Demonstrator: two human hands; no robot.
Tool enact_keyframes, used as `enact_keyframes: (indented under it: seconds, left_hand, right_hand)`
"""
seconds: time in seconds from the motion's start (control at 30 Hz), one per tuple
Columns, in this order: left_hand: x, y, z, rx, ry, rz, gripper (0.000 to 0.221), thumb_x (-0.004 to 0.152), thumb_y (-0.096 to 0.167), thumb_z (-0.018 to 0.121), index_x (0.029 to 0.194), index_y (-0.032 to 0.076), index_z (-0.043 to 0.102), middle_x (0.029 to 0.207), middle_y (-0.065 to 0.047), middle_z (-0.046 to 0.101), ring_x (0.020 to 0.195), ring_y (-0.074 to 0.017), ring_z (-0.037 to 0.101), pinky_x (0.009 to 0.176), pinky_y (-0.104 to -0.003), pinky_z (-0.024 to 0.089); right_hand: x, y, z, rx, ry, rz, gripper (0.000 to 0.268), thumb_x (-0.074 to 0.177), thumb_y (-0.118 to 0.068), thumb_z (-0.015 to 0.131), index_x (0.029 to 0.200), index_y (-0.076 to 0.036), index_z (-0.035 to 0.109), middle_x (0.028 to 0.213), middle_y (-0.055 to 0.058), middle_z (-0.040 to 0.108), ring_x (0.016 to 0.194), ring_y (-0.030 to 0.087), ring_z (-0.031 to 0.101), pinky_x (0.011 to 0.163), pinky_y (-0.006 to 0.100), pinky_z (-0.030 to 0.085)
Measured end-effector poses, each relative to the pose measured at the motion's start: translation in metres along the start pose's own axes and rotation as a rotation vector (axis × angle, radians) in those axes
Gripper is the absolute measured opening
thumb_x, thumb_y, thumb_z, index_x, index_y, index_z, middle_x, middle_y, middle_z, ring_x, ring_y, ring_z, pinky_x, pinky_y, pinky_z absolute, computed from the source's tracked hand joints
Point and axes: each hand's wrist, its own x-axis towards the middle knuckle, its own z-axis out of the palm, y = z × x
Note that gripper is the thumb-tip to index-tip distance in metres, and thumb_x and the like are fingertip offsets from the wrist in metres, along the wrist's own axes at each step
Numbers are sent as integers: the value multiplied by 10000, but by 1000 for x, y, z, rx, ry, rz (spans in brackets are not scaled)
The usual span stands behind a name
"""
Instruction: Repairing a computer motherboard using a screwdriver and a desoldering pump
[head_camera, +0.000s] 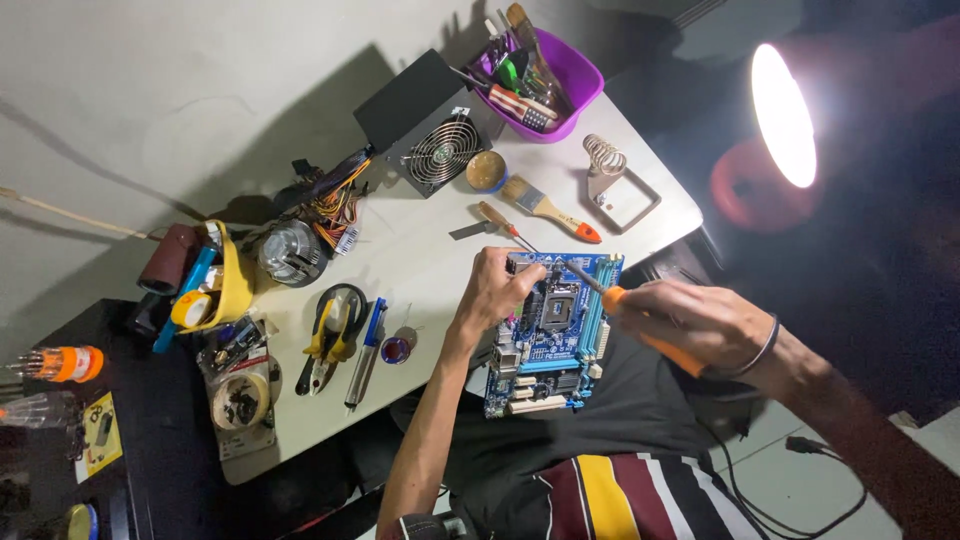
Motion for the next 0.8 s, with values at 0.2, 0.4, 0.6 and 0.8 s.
enact_keyframes:
  seconds: [0.2, 0.4, 0.6, 0.8]
  left_hand:
    - [6, -24, -4, -107, -72, 120, 367, 903, 341, 594, 598, 201, 447, 489, 64, 385, 435, -98, 299, 476, -235, 343]
    - [11, -39, -7, -103, -88, 118, 361, 898, 349, 583, 602, 187, 455, 489, 62, 404, 440, -99, 317, 482, -242, 364]
    - [7, -19, -2, -116, -56, 101, 339, 874, 319, 617, 594, 187, 477, 479, 64, 403, 430, -87, 300, 464, -222, 318]
    - [8, -7, -5, -122, -67, 116, 350, 879, 353, 603, 598, 189, 473, 482, 58, 413, 435, -93, 300, 466, -232, 329]
  right_hand:
    - [18, -11, 1, 35, 233, -126, 194, 866, -21, 718, 1053, 33, 719, 1020, 201, 700, 809, 341, 748, 629, 380, 623]
    - [16, -25, 10, 201, 416, 408, 187, 818, -167, 829, 990, -108, 788, 937, 49, 746, 789, 183, 750, 647, 254, 564]
    - [28, -33, 5, 122, 380, 260, 179, 830, -104, 804, 1004, -76, 780, 943, 112, 730, 798, 261, 759, 646, 330, 600]
    - [28, -36, 6, 69, 365, 172, 187, 836, -97, 798, 1017, -69, 763, 967, 128, 718, 786, 292, 756, 616, 351, 600]
